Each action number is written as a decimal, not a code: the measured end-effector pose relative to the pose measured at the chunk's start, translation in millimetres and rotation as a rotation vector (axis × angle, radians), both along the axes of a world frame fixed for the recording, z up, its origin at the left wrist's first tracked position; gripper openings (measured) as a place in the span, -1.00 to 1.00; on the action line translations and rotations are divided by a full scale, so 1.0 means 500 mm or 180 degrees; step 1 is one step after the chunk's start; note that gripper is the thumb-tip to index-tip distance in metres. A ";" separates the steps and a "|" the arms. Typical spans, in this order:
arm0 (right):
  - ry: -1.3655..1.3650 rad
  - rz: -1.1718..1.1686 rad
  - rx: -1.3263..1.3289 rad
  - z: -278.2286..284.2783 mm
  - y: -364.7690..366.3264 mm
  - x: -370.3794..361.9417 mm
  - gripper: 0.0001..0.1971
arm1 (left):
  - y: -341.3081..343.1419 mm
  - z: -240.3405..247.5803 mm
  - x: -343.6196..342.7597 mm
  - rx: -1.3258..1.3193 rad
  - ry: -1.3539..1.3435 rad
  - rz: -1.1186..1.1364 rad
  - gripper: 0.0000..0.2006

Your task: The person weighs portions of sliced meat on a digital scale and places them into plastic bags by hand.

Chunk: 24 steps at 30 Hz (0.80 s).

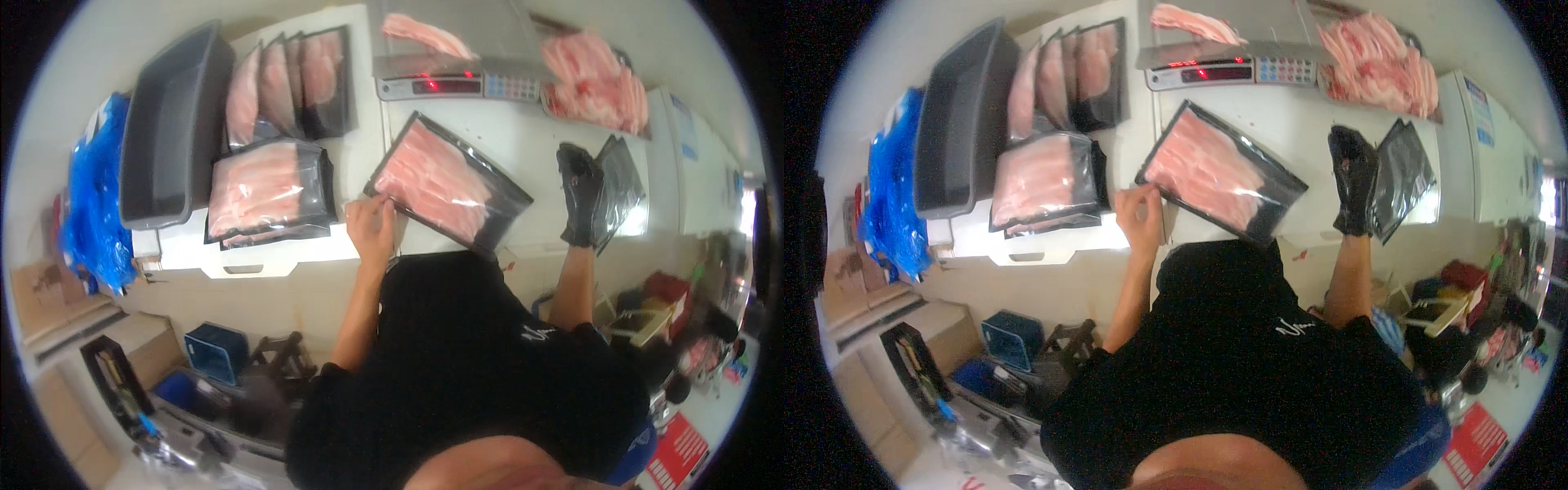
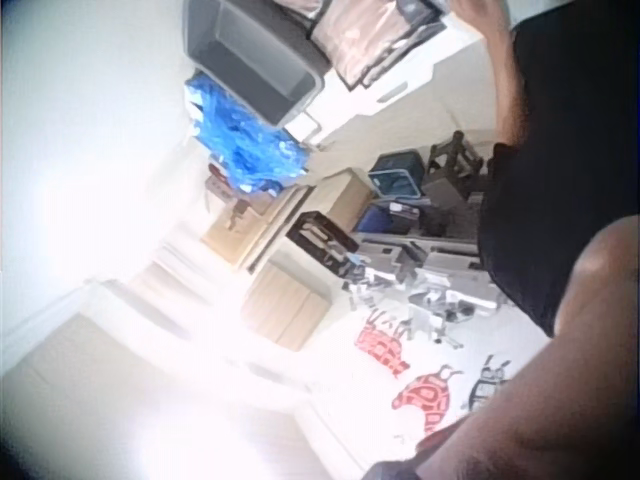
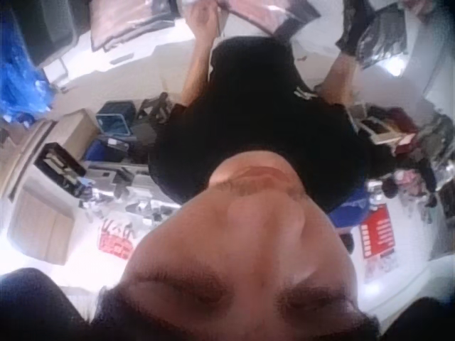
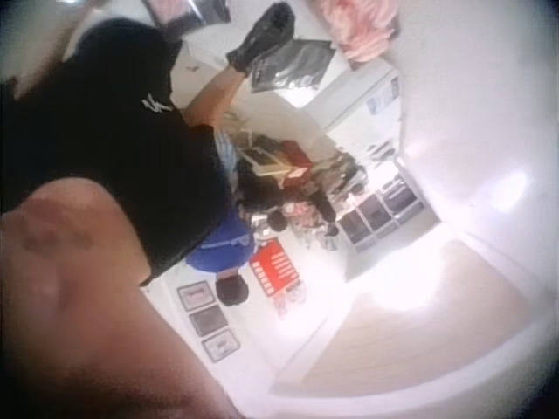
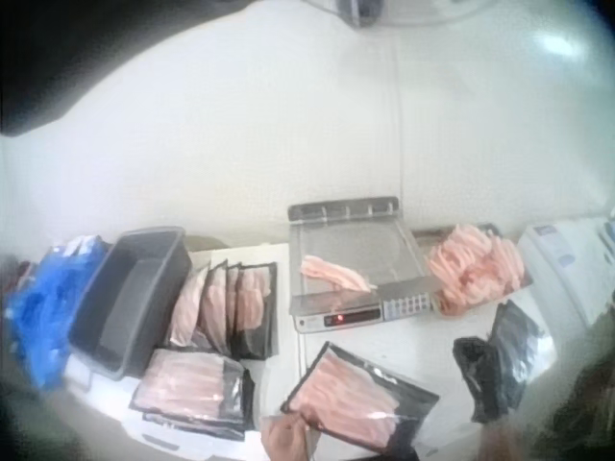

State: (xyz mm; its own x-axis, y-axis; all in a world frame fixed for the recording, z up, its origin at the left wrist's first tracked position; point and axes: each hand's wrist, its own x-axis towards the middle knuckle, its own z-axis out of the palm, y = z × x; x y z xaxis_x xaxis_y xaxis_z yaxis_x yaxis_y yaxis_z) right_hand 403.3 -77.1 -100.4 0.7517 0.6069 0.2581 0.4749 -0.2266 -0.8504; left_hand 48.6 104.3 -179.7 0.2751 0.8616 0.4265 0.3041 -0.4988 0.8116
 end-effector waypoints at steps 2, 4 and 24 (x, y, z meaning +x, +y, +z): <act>-0.0424 0.0246 0.0046 0.063 0.137 0.017 -0.76 | -0.018 -0.019 -0.002 -0.0048 -0.0055 0.0106 -0.81; -0.0323 0.0728 0.0407 0.089 0.291 0.027 -0.75 | -0.022 -0.014 -0.002 0.0036 -0.0100 0.0173 -0.80; -0.1797 0.2634 -0.0474 0.051 0.753 0.157 -0.64 | -0.025 -0.015 -0.008 0.0435 -0.0447 0.0470 -0.92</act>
